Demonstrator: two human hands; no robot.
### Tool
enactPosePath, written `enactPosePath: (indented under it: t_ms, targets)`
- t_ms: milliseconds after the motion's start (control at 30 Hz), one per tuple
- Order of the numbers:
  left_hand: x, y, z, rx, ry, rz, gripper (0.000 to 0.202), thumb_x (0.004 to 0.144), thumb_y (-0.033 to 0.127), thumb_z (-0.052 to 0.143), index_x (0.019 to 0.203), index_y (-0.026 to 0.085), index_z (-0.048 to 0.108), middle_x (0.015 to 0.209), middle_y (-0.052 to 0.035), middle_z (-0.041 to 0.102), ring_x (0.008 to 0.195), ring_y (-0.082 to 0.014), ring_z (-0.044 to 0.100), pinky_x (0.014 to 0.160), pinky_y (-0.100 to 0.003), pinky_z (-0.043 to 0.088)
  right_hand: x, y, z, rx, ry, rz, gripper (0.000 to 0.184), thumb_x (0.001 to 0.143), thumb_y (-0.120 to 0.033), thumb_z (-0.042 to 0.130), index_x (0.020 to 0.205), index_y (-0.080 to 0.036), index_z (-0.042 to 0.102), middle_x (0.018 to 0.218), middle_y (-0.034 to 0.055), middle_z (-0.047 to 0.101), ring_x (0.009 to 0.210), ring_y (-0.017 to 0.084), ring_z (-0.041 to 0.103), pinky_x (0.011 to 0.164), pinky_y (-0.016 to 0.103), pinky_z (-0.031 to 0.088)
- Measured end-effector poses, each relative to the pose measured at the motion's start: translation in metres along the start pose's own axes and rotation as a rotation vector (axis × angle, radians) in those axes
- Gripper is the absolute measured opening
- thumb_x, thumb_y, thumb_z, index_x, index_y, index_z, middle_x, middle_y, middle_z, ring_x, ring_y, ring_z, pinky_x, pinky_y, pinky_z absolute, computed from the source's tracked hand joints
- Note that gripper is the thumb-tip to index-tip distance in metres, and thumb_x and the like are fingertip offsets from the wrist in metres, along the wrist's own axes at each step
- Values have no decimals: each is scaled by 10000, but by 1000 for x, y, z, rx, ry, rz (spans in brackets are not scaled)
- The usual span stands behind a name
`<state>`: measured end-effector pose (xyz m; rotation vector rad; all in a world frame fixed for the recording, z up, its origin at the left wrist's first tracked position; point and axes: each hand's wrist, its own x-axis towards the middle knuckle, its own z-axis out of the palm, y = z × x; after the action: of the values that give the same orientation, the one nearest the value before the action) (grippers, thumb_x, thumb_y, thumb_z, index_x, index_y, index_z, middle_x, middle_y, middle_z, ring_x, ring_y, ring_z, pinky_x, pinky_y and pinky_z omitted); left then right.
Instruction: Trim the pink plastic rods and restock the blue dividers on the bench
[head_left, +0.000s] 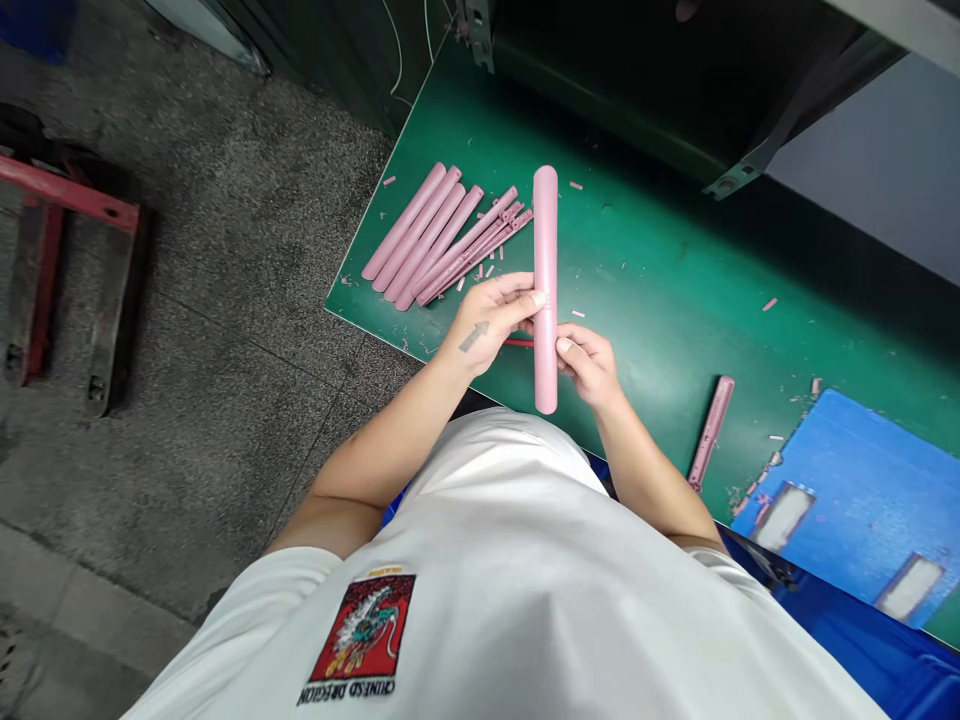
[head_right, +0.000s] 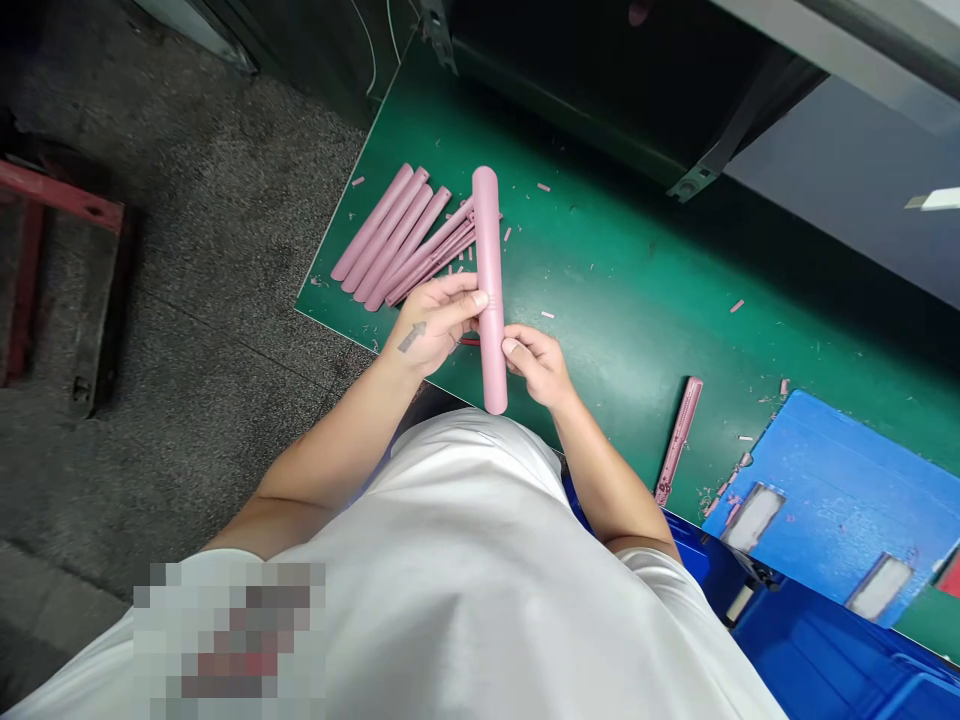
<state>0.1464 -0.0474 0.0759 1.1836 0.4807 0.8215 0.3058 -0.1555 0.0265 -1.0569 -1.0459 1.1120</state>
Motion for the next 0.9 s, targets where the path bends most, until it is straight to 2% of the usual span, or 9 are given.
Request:
enactPosePath:
  t_ms: [100,200,367,567,733,900]
  targets:
    - [2,2,-1,23,12,1,468,838,552,969,1063,176,804,916,-53,735,791,-184,703,714,-306,627,-2,-4,0,-12,-20,15,600,897,-824,788,865,-230,714,620,-53,439,528,117,320,517,281,292]
    - [3,4,-2,58,49,30,455,862,540,952,1091,178,798,924,-55,722,794,-192,709,698,-314,628,-7,-8,1,-98,-39,11,645,897,-867,760,831,-235,654,672,-36,492,575,127,396,549,281,352]
    - [4,4,0,65,78,62,457,849,536,965,1084,180,802,925,-50,712,792,-184,696,661,-295,626,-13,-10,-4,-179,-152,16,548,929,-753,819,959,-244,617,783,-32,562,625,119,485,604,264,415]
    - [5,6,2,49,78,66,464,829,544,979,1080,190,815,906,-40,709,774,-164,682,641,-260,617,-14,-11,-13,-166,-269,-2,534,922,-692,843,1120,-245,629,858,-17,598,642,120,493,527,244,338]
    - [2,7,3,53,78,60,441,815,533,987,1042,185,835,875,-40,716,733,-150,659,629,-253,597,-12,-6,-10,-279,-236,-66,417,1011,-636,764,1021,-238,643,760,-36,547,632,126,472,572,252,388]
    - [-6,12,8,69,97,109,364,830,449,979,1051,184,862,902,-39,744,779,-153,666,732,-274,615,-9,-5,-5,-315,-228,-129,332,1053,-536,729,976,-225,643,713,-50,527,590,112,405,550,250,346]
